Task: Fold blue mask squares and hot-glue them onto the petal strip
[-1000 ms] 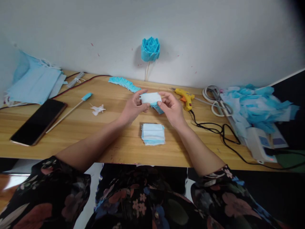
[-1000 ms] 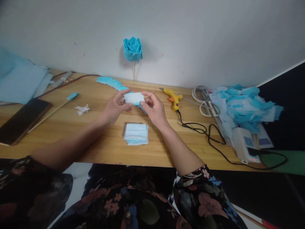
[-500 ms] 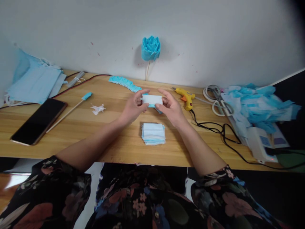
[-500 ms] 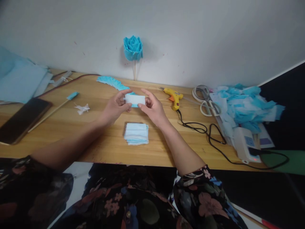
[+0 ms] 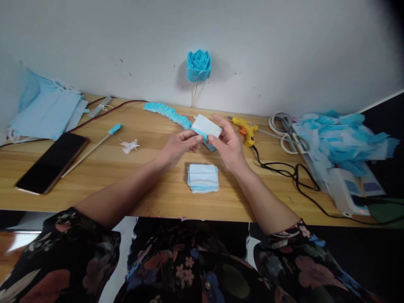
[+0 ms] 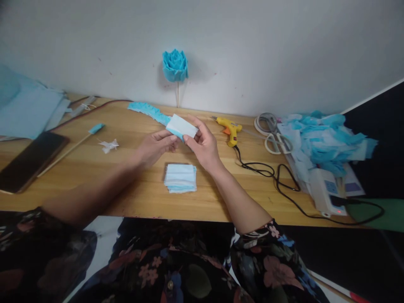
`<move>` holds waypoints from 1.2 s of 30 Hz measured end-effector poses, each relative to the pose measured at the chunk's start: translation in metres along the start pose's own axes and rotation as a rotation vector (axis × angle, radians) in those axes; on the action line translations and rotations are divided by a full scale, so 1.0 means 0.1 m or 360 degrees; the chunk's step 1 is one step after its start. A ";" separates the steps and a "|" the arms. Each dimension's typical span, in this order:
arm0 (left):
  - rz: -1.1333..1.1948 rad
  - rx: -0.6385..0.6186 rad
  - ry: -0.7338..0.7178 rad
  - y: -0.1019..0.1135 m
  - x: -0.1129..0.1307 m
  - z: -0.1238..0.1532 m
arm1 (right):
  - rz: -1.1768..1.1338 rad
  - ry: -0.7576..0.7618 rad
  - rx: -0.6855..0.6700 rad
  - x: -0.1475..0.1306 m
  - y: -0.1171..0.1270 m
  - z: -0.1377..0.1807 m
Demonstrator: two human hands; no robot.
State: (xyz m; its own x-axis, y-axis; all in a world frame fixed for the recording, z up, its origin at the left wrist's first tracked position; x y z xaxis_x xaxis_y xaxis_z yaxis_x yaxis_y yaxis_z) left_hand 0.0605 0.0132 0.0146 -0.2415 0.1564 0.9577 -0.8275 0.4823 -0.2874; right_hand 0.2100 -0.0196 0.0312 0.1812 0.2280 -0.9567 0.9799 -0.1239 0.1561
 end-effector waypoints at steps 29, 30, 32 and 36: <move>-0.0382 0.0125 -0.0018 0.07 0.07 0.00 | 0.0011 -0.0041 -0.0199 -0.01 -0.02 -0.02; -0.0389 0.0131 -0.0030 0.07 0.08 0.01 | -0.0014 -0.0052 -0.0249 0.00 -0.04 -0.02; -0.0409 0.0130 -0.0060 0.06 0.09 0.02 | -0.0042 -0.0064 -0.0330 0.04 -0.07 -0.01; -0.0430 0.0124 -0.0093 0.04 0.11 0.02 | 0.0055 -0.0064 -0.0307 0.08 -0.08 0.00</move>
State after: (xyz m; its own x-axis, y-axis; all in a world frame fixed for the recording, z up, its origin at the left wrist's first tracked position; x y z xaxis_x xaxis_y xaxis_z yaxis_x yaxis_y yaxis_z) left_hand 0.0534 0.0147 0.0237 -0.0340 -0.0196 0.9992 -0.9017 0.4317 -0.0222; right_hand 0.2031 -0.0168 0.0223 0.2155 0.1873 -0.9584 0.9716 0.0574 0.2297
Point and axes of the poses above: each hand's wrist, its own z-axis away from the middle knuckle, its own y-axis out of the back of the hand, x = y × z, the point moved 6 cm from there along -z, towards the middle knuckle, and after that the axes turned 1 degree about -x, right-handed, at the moved point
